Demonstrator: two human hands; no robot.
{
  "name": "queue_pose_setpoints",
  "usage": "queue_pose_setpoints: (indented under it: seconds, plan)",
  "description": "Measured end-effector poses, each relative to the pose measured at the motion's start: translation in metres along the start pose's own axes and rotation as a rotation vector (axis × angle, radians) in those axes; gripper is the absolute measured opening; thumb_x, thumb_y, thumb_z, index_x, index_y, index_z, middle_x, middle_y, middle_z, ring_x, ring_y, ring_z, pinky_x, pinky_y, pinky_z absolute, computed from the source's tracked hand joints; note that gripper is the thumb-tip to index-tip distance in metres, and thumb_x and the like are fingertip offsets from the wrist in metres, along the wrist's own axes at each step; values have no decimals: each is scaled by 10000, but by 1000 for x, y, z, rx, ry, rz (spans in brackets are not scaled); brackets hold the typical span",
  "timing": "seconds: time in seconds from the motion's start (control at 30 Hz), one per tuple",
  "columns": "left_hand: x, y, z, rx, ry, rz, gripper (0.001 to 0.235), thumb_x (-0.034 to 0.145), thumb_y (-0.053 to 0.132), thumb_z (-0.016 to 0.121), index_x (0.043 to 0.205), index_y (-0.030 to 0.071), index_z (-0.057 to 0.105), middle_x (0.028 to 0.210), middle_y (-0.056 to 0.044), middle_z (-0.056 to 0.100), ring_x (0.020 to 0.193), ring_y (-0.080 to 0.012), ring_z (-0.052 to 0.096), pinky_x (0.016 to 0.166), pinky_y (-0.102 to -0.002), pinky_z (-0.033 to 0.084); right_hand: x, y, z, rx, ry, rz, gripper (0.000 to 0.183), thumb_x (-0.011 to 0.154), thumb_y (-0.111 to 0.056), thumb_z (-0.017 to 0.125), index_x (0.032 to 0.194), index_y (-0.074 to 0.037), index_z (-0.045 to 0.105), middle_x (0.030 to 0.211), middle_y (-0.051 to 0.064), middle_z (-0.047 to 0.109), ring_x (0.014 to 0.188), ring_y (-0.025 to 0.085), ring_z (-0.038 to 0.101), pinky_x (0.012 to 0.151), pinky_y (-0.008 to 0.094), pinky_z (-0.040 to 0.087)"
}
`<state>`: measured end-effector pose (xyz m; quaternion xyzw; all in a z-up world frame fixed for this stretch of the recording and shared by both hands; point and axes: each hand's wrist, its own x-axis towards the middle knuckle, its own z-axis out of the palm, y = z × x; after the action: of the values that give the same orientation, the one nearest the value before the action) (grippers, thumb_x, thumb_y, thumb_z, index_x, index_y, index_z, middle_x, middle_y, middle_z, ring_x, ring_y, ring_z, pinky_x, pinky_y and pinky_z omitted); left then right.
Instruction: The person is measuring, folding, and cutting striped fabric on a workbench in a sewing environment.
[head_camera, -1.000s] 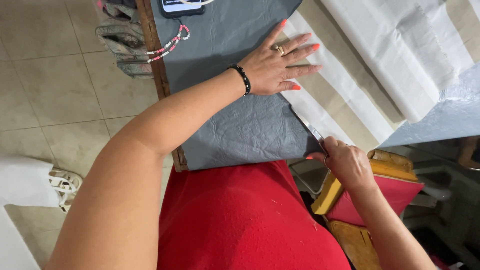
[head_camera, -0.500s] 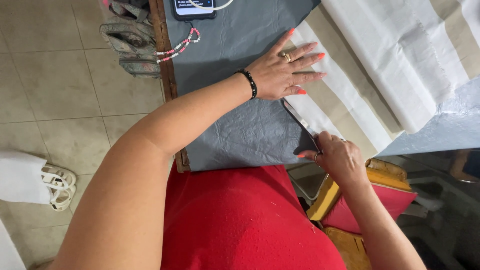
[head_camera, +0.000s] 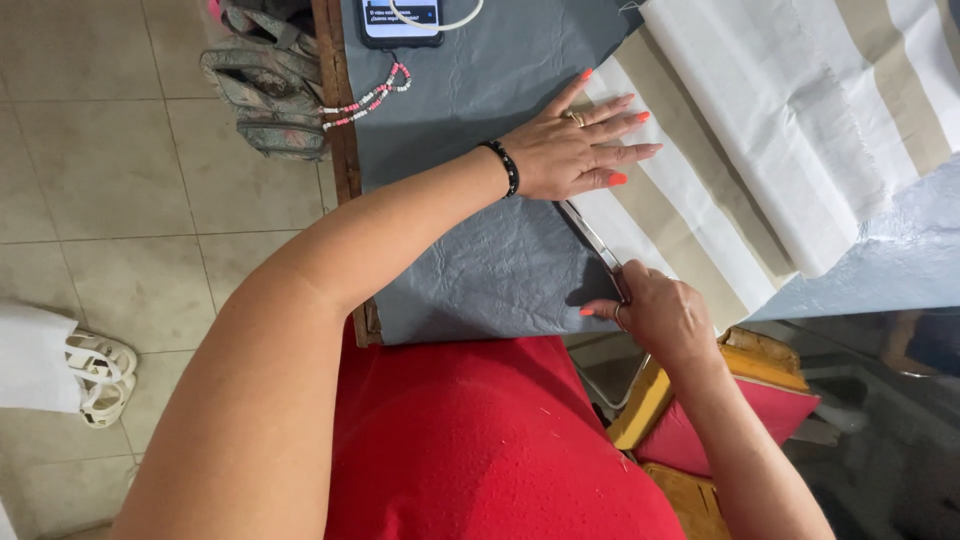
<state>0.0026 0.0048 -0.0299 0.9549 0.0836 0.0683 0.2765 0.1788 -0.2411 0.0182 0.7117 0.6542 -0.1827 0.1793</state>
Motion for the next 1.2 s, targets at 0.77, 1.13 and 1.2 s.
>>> queue_pose_setpoints:
  seconds: [0.77, 1.13, 1.2]
  plan:
    - [9, 7, -56, -442, -294, -225, 888, 807, 746, -67, 1610, 396, 81, 1748, 11, 125, 1595, -168, -22, 1215, -523, -152, 30, -31, -32, 80, -124, 46, 742, 730, -875, 563, 884, -155, 478, 822, 46, 658, 779, 366, 679, 659, 503, 500]
    - [16, 5, -54, -327, -411, -302, 902, 908, 786, -58, 1654, 327, 154, 1740, 60, 122, 1599, -172, 7, 1257, -490, -153, 37, -30, -7, -104, 45, 37, 659, 787, -859, 534, 943, -219, 526, 787, 39, 665, 842, 293, 760, 773, 436, 584]
    - [20, 9, -69, -353, -452, -304, 973, 835, 828, -84, 1652, 343, 127, 1740, 56, 119, 1596, -178, 0, 1258, -505, -147, 38, -31, -12, -98, 51, 39, 661, 783, -859, 532, 949, -219, 531, 789, 40, 663, 842, 295, 759, 772, 439, 584]
